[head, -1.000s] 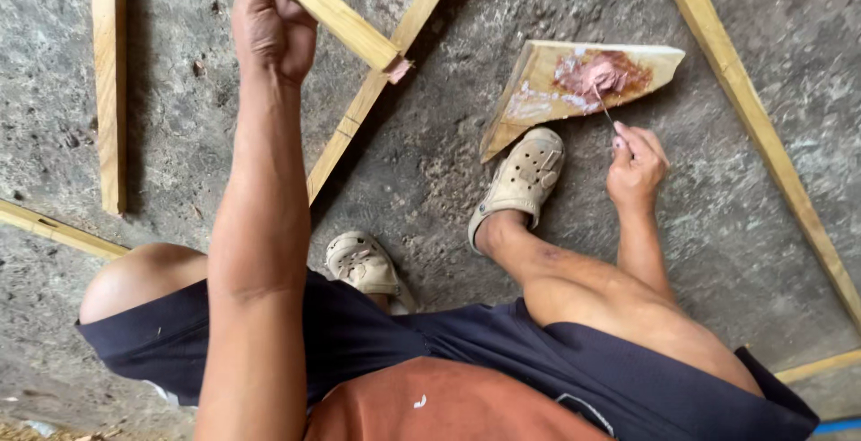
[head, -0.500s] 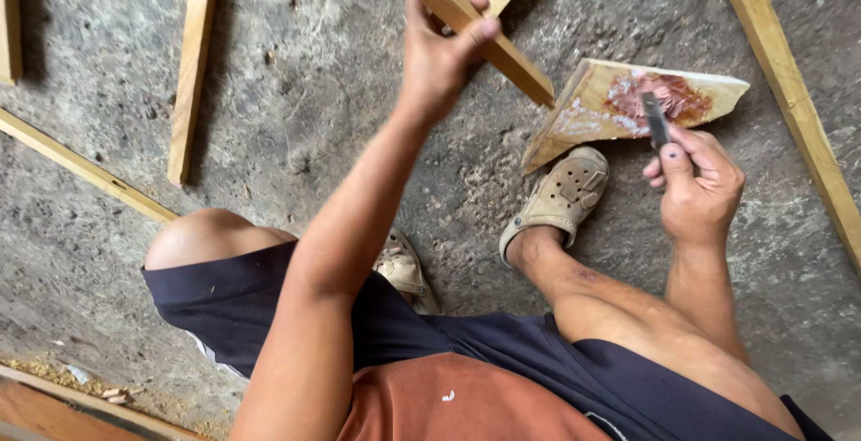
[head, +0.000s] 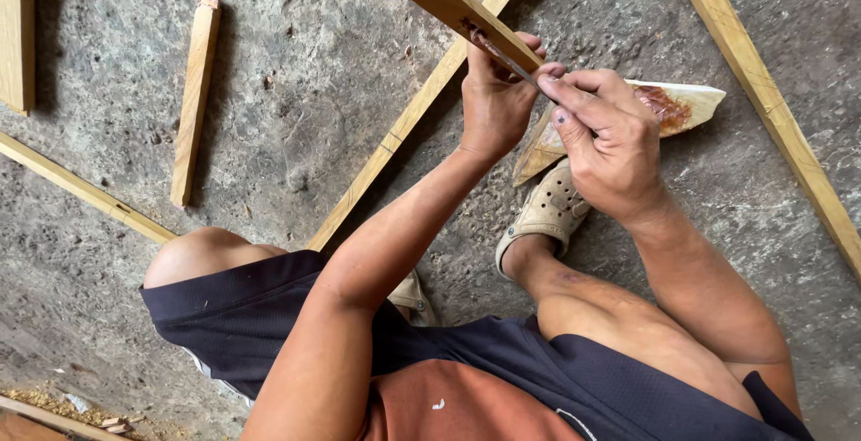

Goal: The person sits on a concrete floor among wooden frame strips and uses a small putty knife to scoop pink wood filler from a scrap board and press it into holes and gaps on the ends of the strips. They work through the strips one at a time, holding each strip steady while filling its holes.

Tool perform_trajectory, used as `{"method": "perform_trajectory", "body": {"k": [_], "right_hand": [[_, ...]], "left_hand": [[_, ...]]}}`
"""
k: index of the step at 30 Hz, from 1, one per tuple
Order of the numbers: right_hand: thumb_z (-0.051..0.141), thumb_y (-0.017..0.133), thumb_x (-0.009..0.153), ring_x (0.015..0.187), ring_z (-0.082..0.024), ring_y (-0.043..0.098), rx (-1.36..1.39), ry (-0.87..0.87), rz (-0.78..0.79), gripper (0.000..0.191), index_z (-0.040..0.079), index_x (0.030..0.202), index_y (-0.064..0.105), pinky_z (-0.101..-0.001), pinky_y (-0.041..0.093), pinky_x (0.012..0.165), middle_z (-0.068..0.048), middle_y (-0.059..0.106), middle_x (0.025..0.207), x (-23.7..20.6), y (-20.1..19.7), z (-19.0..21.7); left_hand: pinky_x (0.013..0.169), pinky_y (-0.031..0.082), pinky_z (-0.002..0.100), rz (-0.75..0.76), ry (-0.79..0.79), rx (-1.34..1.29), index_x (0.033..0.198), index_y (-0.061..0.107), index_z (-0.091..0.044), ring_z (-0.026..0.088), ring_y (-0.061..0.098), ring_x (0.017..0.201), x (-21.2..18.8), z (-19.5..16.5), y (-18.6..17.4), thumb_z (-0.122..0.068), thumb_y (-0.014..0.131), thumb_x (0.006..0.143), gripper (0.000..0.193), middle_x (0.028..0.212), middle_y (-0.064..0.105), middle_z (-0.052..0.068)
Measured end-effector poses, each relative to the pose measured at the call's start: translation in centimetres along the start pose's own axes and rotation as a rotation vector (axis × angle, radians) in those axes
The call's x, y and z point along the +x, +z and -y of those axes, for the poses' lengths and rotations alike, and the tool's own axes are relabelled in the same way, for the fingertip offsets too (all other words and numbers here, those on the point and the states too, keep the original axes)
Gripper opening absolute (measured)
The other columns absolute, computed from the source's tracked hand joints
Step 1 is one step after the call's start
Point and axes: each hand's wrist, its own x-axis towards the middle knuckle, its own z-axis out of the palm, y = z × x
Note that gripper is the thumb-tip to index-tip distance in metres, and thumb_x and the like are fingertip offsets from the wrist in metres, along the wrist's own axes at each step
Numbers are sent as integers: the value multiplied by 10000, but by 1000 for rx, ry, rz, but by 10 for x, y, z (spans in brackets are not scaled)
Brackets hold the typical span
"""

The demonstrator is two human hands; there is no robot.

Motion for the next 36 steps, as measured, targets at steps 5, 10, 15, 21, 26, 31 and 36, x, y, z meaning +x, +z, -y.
{"method": "perform_trajectory", "body": {"k": [5, 10, 15, 21, 26, 31, 36], "right_hand": [[-37, 677, 998, 994, -228, 670, -18, 28, 44, 332, -17, 1329, 695, -324, 556, 822, -171, 664, 1190, -1, -1, 15], [-3, 630, 1051, 944, -179, 676, 111, 105, 53, 289, -30, 1336, 674, -265, 562, 778, -138, 680, 1197, -9, -17, 26], [22, 570, 1063, 738, -97, 633, 256, 218, 27, 311, -45, 1357, 645, -209, 540, 617, -149, 688, 1204, -12, -20, 23], [37, 572, 1024, 550, -46, 604, 497, 258, -57, 259, -51, 1221, 715, -191, 449, 488, -136, 762, 983, -13, -48, 16], [-42, 662, 1029, 911, -218, 707, -62, -50, -50, 233, -68, 1256, 709, -303, 572, 773, -186, 711, 1123, -10, -59, 13], [-25, 729, 1035, 940, -236, 729, -257, -93, -17, 224, -15, 1258, 742, -301, 586, 793, -157, 709, 1139, 0, -53, 7], [2, 773, 1007, 932, -243, 715, -371, -112, 20, 222, 18, 1228, 758, -324, 581, 772, -117, 696, 1136, 7, -54, 8]], "left_hand": [[870, 687, 318, 9, 67, -117, 1271, 430, -80, 135, 709, 1025, 5, -6, 4, -59, 772, 930, 484, 1172, 641, 49], [815, 685, 309, -14, 93, 158, 1253, 433, -90, 161, 723, 966, 8, -10, 4, -94, 835, 900, 535, 1100, 670, 69], [758, 679, 336, 12, 142, 191, 1265, 398, -60, 228, 757, 933, 9, -20, 8, -117, 801, 867, 569, 1101, 669, 124], [636, 678, 360, 243, -155, 408, 1179, 367, -110, 283, 798, 819, 13, -41, -6, -191, 765, 922, 480, 963, 755, 177], [659, 654, 414, 287, -194, 521, 1100, 377, -97, 319, 785, 852, 11, -65, -18, -246, 854, 804, 581, 967, 734, 217], [704, 644, 434, 307, -300, 564, 1067, 375, -83, 312, 780, 886, 7, -75, -20, -247, 864, 798, 582, 974, 732, 204], [728, 562, 493, 279, -199, 651, 1060, 389, -72, 391, 736, 888, 3, -71, -21, -235, 909, 745, 629, 930, 712, 221]]}}
